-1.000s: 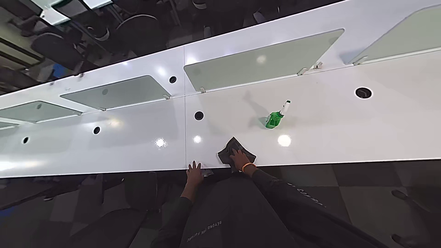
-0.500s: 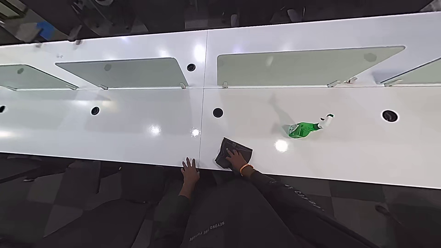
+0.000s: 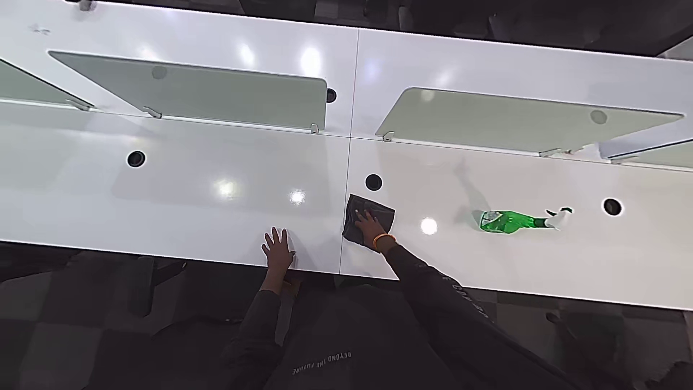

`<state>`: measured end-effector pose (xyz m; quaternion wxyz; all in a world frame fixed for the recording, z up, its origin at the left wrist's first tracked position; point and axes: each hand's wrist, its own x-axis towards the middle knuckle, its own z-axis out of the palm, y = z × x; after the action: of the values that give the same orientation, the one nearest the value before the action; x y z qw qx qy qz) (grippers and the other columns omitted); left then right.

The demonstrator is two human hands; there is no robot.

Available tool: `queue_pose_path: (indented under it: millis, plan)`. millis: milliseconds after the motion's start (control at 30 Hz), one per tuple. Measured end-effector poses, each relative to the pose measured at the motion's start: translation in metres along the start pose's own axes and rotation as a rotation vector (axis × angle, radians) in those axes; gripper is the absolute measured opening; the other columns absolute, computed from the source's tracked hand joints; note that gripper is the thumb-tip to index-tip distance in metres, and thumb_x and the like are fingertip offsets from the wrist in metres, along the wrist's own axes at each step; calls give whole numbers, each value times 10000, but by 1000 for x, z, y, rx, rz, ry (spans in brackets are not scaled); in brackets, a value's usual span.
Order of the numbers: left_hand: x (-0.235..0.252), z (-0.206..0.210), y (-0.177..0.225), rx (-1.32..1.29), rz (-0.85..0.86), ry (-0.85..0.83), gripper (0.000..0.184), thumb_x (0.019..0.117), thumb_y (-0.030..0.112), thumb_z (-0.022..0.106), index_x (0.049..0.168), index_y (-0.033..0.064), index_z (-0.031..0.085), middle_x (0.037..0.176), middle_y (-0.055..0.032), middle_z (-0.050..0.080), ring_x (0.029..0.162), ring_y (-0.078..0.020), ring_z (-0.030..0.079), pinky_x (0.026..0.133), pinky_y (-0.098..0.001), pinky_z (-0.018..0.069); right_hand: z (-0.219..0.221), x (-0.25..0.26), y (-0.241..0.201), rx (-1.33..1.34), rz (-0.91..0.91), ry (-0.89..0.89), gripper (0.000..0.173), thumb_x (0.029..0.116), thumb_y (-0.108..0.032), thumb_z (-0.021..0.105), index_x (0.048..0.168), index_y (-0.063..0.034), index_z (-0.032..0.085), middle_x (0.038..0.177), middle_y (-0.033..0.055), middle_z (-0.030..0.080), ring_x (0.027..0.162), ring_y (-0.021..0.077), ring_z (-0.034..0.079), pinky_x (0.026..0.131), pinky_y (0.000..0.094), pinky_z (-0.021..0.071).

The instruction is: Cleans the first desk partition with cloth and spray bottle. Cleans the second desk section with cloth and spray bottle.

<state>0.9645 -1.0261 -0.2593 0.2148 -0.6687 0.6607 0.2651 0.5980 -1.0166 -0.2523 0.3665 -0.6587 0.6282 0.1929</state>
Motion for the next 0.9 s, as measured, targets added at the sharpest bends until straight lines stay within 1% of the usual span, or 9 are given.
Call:
queue_pose_path:
  millis: [167, 233, 300, 467, 567, 633, 700, 800, 900]
  plan:
    - [-11, 7, -12, -32, -13, -30, 1003, 840, 408, 796, 1656, 215, 244, 1733, -202, 8, 1566, -515, 49, 1158, -756, 218, -36, 32, 3, -23, -8, -21, 664, 739, 8, 777, 1376, -91, 617, 1730, 47, 204, 1581, 423, 146, 1127, 714, 352]
    - [-23, 18, -5, -54, 13, -14, 978, 834, 385, 807, 1642, 197, 290, 1728, -216, 51, 1561, -520, 78, 1148, -761, 229, -39, 33, 3, -16, 7, -22, 619, 770, 21, 750, 1363, -108, 627, 1723, 24, 232, 1580, 402, 173, 1124, 705, 364]
    - [-35, 28, 6, -58, 28, -43, 977, 834, 387, 809, 1642, 200, 291, 1729, -212, 47, 1565, -512, 68, 1155, -757, 223, -38, 33, 2, -2, 24, -4, 610, 772, 17, 750, 1358, -112, 636, 1714, 18, 259, 1576, 391, 197, 1119, 703, 375]
    - [-67, 50, 36, 8, 64, -110, 926, 875, 396, 752, 1648, 220, 272, 1738, -181, 14, 1574, -492, 58, 1169, -740, 226, -28, 22, -8, 7, 42, 19, 645, 773, -25, 788, 1391, -109, 622, 1715, 51, 251, 1565, 435, 194, 1075, 735, 396]
    - [-86, 58, 50, 36, 77, -133, 914, 893, 391, 741, 1651, 216, 261, 1739, -179, 5, 1573, -493, 60, 1165, -743, 226, -1, 2, -21, 3, -1, -15, 628, 808, -18, 766, 1411, -96, 611, 1721, 89, 224, 1553, 489, 184, 1035, 783, 396]
    - [-95, 63, 57, 51, 78, -121, 903, 888, 383, 746, 1644, 208, 283, 1738, -182, 23, 1565, -508, 81, 1153, -750, 234, 25, -21, -32, -1, -70, -36, 505, 901, -7, 672, 1397, -87, 624, 1725, 88, 214, 1561, 487, 164, 1054, 786, 376]
    - [-104, 67, 65, 70, 75, -117, 898, 890, 386, 738, 1643, 201, 284, 1736, -188, 26, 1564, -507, 84, 1153, -746, 238, 56, -50, -42, -19, -151, -65, 431, 954, 9, 589, 1373, -76, 639, 1724, 72, 226, 1565, 476, 161, 1081, 784, 347]
    - [-115, 73, 74, 87, 83, -107, 884, 893, 378, 733, 1638, 192, 294, 1735, -189, 32, 1563, -508, 87, 1153, -745, 247, 104, -93, -47, -100, -262, -109, 401, 967, 53, 550, 1333, -70, 659, 1712, 52, 266, 1565, 451, 190, 1094, 777, 340]
    - [-125, 76, 85, 90, 86, -94, 868, 888, 363, 737, 1630, 198, 317, 1734, -186, 57, 1560, -507, 108, 1148, -745, 263, 140, -124, -30, -100, -305, -70, 392, 957, 77, 539, 1292, -68, 681, 1676, 19, 354, 1557, 403, 251, 1117, 754, 334]
